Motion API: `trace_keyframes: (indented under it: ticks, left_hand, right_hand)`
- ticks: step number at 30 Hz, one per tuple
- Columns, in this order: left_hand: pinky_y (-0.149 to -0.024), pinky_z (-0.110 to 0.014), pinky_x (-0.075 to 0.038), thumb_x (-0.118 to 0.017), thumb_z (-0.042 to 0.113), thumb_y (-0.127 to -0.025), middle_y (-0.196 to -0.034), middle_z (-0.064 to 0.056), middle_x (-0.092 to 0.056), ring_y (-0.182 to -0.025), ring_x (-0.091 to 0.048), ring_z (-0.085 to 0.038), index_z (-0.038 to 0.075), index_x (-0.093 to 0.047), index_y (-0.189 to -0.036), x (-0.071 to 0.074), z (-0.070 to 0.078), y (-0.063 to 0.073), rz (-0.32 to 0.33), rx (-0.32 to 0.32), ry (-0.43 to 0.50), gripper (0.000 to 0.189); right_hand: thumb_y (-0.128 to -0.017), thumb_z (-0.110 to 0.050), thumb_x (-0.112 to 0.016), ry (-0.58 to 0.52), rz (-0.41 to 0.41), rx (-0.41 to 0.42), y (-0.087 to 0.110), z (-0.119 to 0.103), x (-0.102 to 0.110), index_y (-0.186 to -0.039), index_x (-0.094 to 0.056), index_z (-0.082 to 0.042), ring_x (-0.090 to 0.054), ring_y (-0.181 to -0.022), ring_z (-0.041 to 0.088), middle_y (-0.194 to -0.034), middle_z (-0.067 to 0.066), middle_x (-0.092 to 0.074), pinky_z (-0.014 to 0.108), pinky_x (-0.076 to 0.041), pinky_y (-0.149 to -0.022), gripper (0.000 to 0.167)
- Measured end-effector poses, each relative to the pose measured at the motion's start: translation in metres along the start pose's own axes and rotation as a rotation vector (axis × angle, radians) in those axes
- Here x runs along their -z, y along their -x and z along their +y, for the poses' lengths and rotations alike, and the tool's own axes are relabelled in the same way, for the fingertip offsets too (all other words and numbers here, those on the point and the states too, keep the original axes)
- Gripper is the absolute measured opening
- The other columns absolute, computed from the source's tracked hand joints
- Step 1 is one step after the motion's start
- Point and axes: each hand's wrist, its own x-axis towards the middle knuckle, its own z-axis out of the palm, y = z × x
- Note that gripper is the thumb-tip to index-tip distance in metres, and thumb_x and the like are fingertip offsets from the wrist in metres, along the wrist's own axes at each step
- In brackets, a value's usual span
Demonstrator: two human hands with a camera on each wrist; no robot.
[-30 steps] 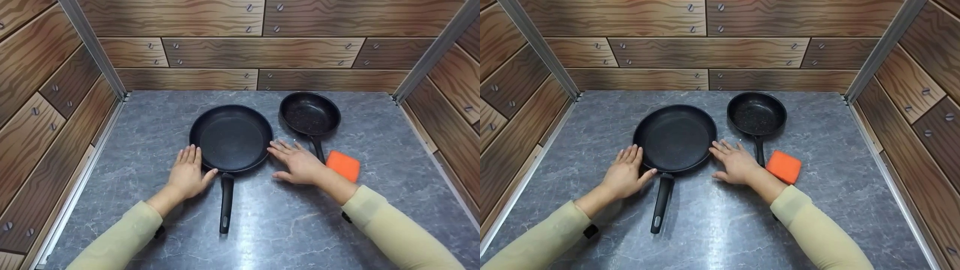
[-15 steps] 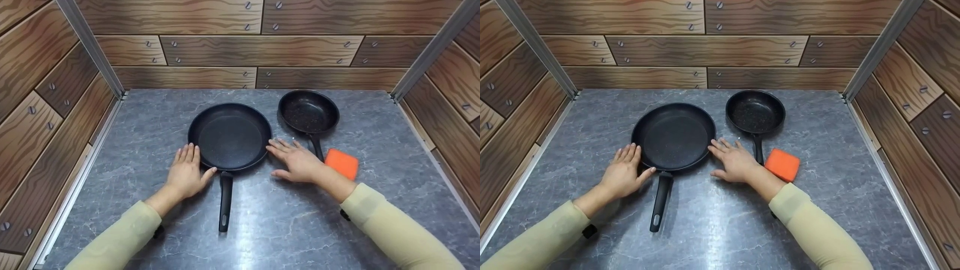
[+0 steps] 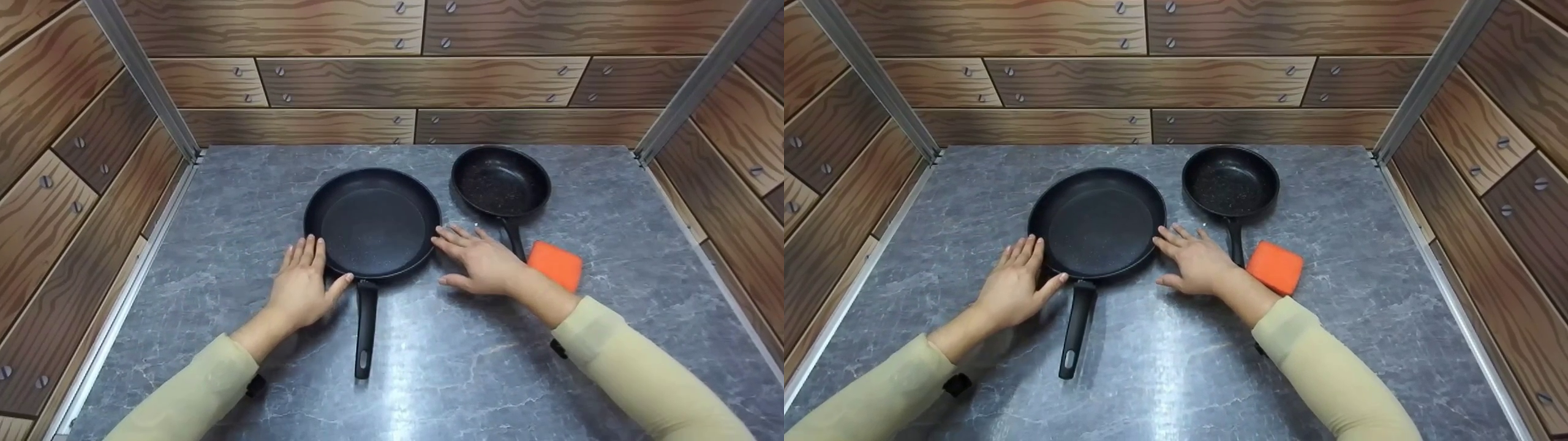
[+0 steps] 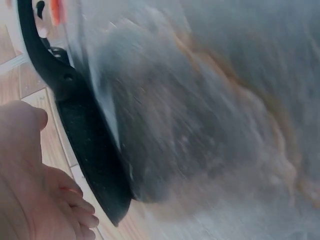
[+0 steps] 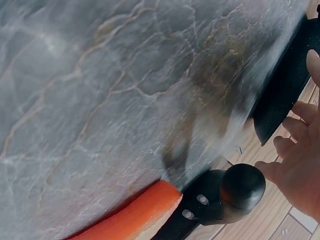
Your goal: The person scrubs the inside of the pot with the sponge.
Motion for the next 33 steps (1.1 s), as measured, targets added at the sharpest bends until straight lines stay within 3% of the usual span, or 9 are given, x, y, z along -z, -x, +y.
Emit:
trace_keyframes:
  ticks: [7,11,19,26,33]
  left_hand:
    - [-0.130,-0.055,-0.019,-0.049,0.068,-0.105,-0.167,-0.030,-0.030,-0.157,-0.028,-0.043,-0.008,-0.029,-0.162,0.010,0.013,0.012,0.033,-0.004,0.129,0.098]
    - [-0.129,-0.053,-0.023,-0.057,0.064,-0.103,-0.166,-0.028,-0.034,-0.155,-0.033,-0.041,-0.010,-0.032,-0.160,0.013,0.022,0.023,0.086,0.002,0.257,0.096]
    - [-0.116,-0.053,-0.046,-0.066,0.058,-0.101,-0.157,-0.026,-0.047,-0.140,-0.053,-0.040,-0.007,-0.039,-0.159,0.014,0.037,0.041,0.112,0.081,0.510,0.091]
    - [-0.111,-0.049,-0.051,-0.071,0.049,-0.101,-0.147,-0.023,-0.058,-0.134,-0.060,-0.035,-0.010,-0.040,-0.157,0.006,0.044,0.047,0.042,0.140,0.745,0.087]
    - [-0.104,-0.044,-0.056,-0.074,0.032,-0.102,-0.140,-0.033,-0.061,-0.127,-0.065,-0.039,-0.014,-0.039,-0.155,-0.008,0.051,0.048,-0.018,0.204,1.015,0.079]
  right_hand:
    - [-0.102,-0.059,-0.064,-0.007,0.067,-0.003,0.006,-0.001,0.009,-0.167,-0.036,-0.014,-0.026,-0.158,0.038,-0.173,0.009,-0.029,0.068,-0.026,-0.124,0.083]
    - [-0.101,-0.057,-0.066,-0.020,0.131,-0.013,0.013,0.003,0.020,-0.166,-0.037,-0.013,-0.027,-0.158,0.039,-0.172,0.010,-0.029,0.069,-0.024,-0.124,0.084]
    - [-0.101,-0.053,-0.069,-0.066,0.218,-0.112,0.039,0.026,0.039,-0.167,-0.034,-0.011,-0.024,-0.158,0.042,-0.173,0.011,-0.027,0.068,-0.021,-0.125,0.086]
    - [-0.102,-0.049,-0.069,-0.109,0.280,-0.199,0.068,0.048,0.051,-0.167,-0.034,-0.012,-0.024,-0.158,0.043,-0.173,0.013,-0.028,0.069,-0.025,-0.123,0.082]
    - [-0.103,-0.045,-0.071,-0.142,0.317,-0.274,0.092,0.068,0.053,-0.166,-0.036,-0.012,-0.026,-0.157,0.044,-0.172,0.014,-0.030,0.074,-0.030,-0.118,0.079]
